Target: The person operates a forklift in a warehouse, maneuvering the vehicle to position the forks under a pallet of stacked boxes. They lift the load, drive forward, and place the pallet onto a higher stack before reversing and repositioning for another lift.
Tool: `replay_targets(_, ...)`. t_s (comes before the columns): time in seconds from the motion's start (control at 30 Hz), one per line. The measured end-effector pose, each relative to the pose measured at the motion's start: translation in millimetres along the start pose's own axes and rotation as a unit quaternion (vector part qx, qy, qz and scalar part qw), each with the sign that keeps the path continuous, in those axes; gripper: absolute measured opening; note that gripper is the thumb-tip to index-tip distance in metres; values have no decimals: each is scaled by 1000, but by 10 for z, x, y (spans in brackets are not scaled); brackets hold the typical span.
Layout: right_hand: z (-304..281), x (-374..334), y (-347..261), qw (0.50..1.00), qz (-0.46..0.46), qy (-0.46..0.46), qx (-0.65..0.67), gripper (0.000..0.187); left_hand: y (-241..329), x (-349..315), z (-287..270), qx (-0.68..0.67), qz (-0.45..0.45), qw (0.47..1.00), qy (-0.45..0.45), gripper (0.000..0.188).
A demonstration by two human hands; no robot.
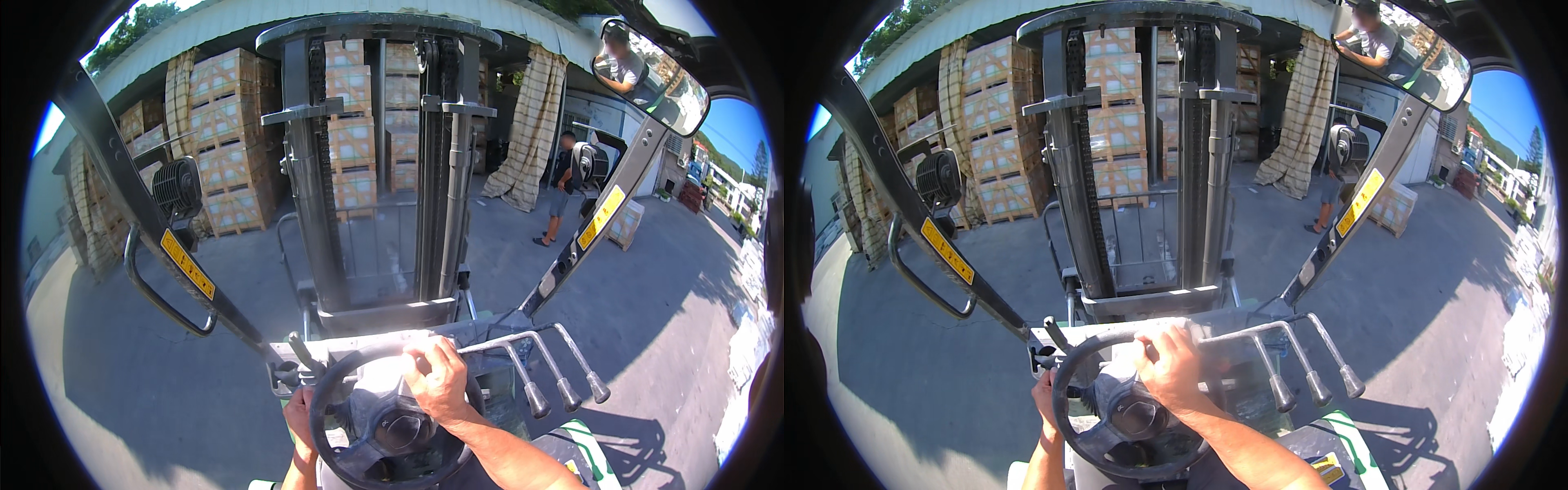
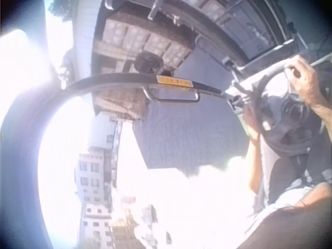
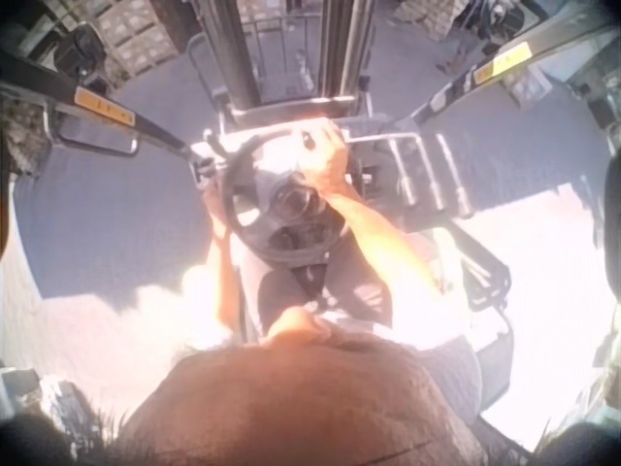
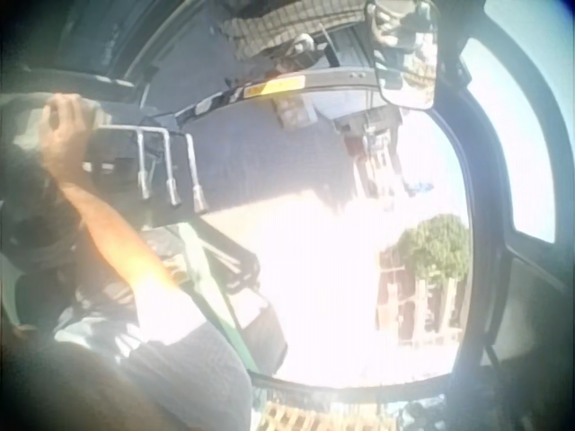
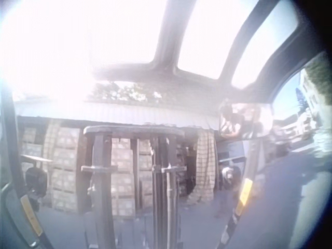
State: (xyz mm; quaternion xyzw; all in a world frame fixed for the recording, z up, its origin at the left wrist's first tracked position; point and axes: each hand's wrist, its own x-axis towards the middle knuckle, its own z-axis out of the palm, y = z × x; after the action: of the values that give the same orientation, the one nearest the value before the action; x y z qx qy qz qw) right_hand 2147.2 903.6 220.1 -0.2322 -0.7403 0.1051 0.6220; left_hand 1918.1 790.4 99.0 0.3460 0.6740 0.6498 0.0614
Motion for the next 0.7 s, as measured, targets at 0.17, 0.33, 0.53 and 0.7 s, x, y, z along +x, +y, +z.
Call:
replay_targets(0.17,34,75,4,999,-27,-6,24,13,179,-19,47,-19,-26,999,15,34)
replay_targets(0.33,55,157,27,998,-49,-16,28,15,162,26,37,4,-33,999,15,27)
replay_targets(0.53,-57,182,60,998,-49,-36,32,17,-10,133,4,75,37,996,43,37)
replay_targets(0.7,-397,-50,168,999,5,-38,20,15,5,135,-30,106,41,992,51,47)
